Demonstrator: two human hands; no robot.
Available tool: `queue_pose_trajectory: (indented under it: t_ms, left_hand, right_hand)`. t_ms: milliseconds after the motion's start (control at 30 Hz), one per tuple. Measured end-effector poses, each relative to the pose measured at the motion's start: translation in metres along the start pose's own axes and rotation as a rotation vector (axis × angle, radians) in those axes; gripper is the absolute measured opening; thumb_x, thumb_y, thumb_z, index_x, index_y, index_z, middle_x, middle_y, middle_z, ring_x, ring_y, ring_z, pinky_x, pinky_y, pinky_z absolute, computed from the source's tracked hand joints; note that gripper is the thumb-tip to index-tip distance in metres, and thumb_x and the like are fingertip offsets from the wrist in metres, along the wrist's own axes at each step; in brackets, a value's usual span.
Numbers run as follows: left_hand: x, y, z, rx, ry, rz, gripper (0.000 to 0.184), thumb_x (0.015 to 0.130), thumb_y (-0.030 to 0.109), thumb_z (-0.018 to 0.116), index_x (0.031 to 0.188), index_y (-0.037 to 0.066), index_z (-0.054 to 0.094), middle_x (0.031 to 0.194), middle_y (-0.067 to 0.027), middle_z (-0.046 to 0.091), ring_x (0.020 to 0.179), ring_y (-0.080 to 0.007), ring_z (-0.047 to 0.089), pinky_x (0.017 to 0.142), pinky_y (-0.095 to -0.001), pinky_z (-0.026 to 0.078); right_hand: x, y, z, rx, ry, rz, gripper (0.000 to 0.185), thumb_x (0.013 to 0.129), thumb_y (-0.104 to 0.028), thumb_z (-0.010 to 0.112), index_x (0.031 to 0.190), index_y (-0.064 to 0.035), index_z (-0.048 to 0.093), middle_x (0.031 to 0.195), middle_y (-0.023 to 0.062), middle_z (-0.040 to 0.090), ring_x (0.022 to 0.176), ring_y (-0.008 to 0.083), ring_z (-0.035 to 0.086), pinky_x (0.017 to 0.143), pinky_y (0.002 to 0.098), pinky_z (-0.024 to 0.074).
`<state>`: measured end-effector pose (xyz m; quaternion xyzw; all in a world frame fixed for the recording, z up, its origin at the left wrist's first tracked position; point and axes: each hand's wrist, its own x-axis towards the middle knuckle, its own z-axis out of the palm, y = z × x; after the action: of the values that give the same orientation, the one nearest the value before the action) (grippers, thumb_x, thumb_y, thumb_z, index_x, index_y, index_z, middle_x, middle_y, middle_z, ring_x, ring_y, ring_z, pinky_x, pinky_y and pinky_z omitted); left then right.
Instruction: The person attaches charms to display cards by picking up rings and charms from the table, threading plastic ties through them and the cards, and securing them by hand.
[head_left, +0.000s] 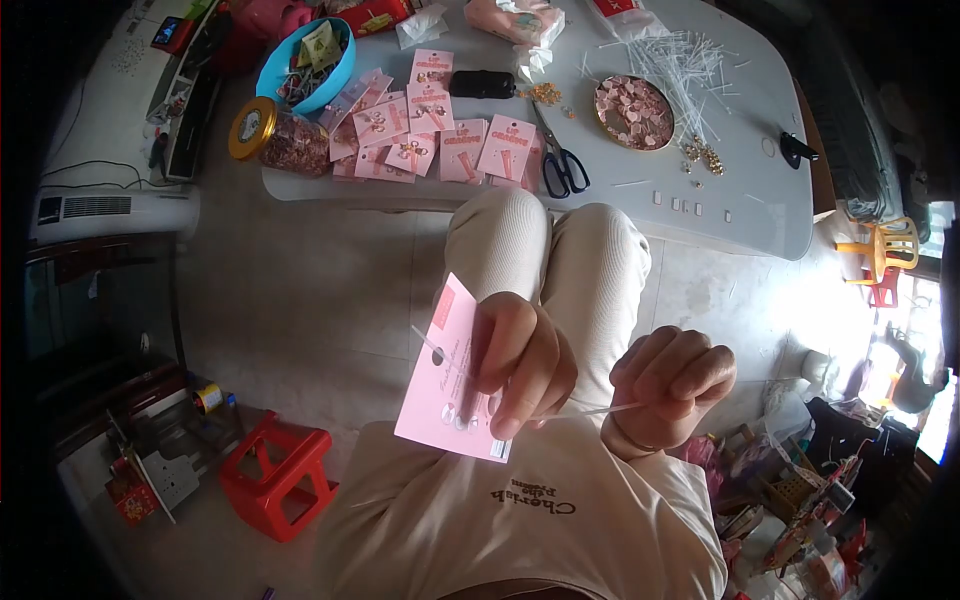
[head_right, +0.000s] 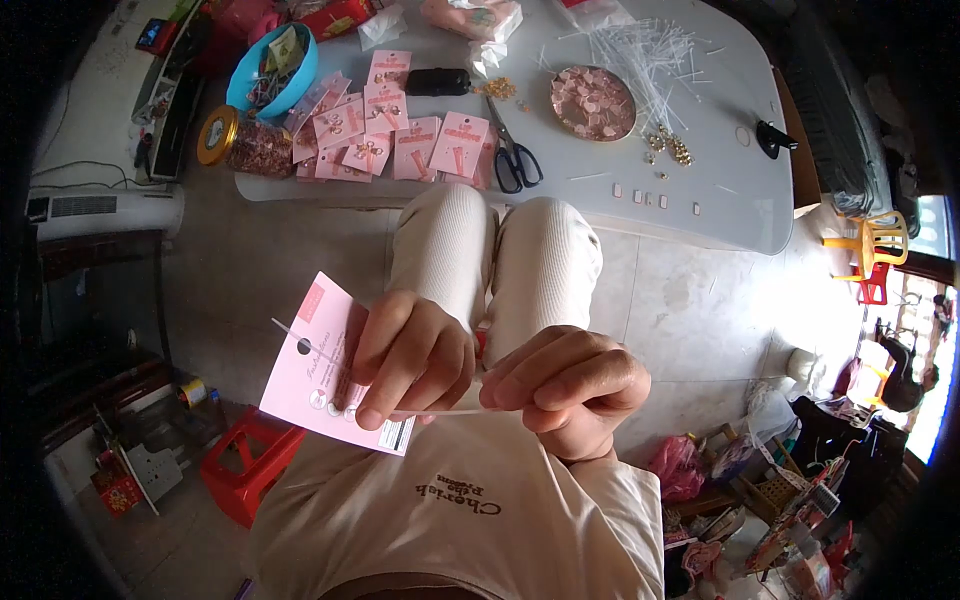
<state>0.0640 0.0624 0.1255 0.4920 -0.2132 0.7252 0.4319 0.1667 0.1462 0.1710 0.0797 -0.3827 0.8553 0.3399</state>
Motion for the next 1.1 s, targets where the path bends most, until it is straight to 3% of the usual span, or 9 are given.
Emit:
queue_pose_trajectory:
  t_ms: [333, 500, 667, 800, 867, 900, 967, 1100]
  left_hand:
    - [0.002, -0.003, 0.006, -0.026, 0.061, 0.031, 0.019, 0.084, 0.022, 0.062, 0.088, 0.015, 0.045, 0.089, -0.0078, 0.068, 0.062, -0.0125, 0.054, 0.059, -0.0257, 0.048]
    - [0.001, 0.003, 0.016, 0.063, 0.190, -0.016, 0.016, 0.087, 0.023, 0.060, 0.088, 0.012, 0.048, 0.087, -0.0112, 0.068, 0.063, -0.0159, 0.059, 0.057, -0.0253, 0.050]
    - [-0.005, 0.003, 0.036, 0.413, 0.465, -0.152, 0.015, 0.091, 0.022, 0.056, 0.092, 0.008, 0.052, 0.086, -0.0142, 0.068, 0.071, -0.0233, 0.066, 0.061, -0.0283, 0.055]
    - [0.000, 0.001, 0.046, 0.856, 0.696, 0.151, 0.014, 0.083, 0.009, 0.064, 0.090, -0.001, 0.057, 0.085, -0.0226, 0.066, 0.078, -0.0265, 0.068, 0.070, -0.0319, 0.055]
    - [-0.004, 0.025, 0.048, 1.446, 0.423, 0.044, 0.015, 0.080, 0.007, 0.066, 0.091, 0.000, 0.057, 0.082, -0.0190, 0.067, 0.077, -0.0241, 0.068, 0.076, -0.0334, 0.054]
    - [-0.004, 0.028, 0.052, 1.451, 0.397, 0.051, 0.015, 0.080, 0.007, 0.066, 0.091, 0.000, 0.057, 0.082, -0.0190, 0.067, 0.077, -0.0241, 0.068, 0.076, -0.0334, 0.054]
    - [-0.008, 0.023, 0.065, 1.847, 0.254, 0.109, 0.019, 0.090, 0.017, 0.055, 0.105, 0.006, 0.053, 0.097, -0.0157, 0.065, 0.089, -0.0309, 0.065, 0.088, -0.0449, 0.049]
    - [-0.008, 0.022, 0.061, 1.950, 0.143, 0.113, 0.019, 0.086, 0.013, 0.058, 0.104, 0.008, 0.052, 0.099, -0.0125, 0.064, 0.089, -0.0310, 0.065, 0.087, -0.0447, 0.050]
  right_hand:
    - [-0.002, 0.001, 0.000, 0.002, 0.006, -0.006, 0.014, 0.079, -0.011, 0.069, 0.081, -0.0029, 0.057, 0.071, 0.0131, 0.063, 0.061, 0.0215, 0.063, 0.052, 0.0287, 0.0557]
    - [-0.001, 0.001, -0.005, -0.124, -0.116, 0.043, 0.014, 0.077, -0.006, 0.071, 0.080, -0.0030, 0.057, 0.071, 0.0112, 0.062, 0.062, 0.0195, 0.060, 0.055, 0.0262, 0.0523]
    - [0.011, 0.015, -0.011, -0.404, -0.410, -0.093, 0.014, 0.077, -0.008, 0.069, 0.084, -0.0022, 0.058, 0.073, 0.0098, 0.062, 0.065, 0.0177, 0.056, 0.059, 0.0258, 0.0475]
    - [0.010, 0.025, 0.001, -0.572, 0.052, -0.211, 0.011, 0.080, -0.011, 0.064, 0.082, -0.0014, 0.060, 0.076, 0.0087, 0.061, 0.067, 0.0176, 0.053, 0.063, 0.0274, 0.0445]
    - [-0.006, 0.017, -0.014, -0.674, 0.000, -0.196, 0.011, 0.079, -0.012, 0.061, 0.079, -0.0007, 0.062, 0.080, 0.0098, 0.061, 0.069, 0.0194, 0.053, 0.065, 0.0288, 0.0451]
    - [-0.007, 0.017, -0.011, -0.670, -0.008, -0.219, 0.011, 0.079, -0.012, 0.061, 0.079, -0.0007, 0.062, 0.080, 0.0098, 0.061, 0.069, 0.0194, 0.053, 0.065, 0.0288, 0.0451]
    - [-0.007, 0.019, -0.005, -0.895, -0.344, -0.137, 0.007, 0.076, -0.007, 0.061, 0.076, 0.0000, 0.063, 0.080, 0.0100, 0.062, 0.070, 0.0207, 0.053, 0.066, 0.0296, 0.0453]
    - [-0.016, 0.036, -0.013, -0.696, -0.392, -0.181, 0.006, 0.075, -0.005, 0.061, 0.078, -0.0001, 0.063, 0.079, 0.0100, 0.062, 0.071, 0.0214, 0.054, 0.066, 0.0305, 0.0456]
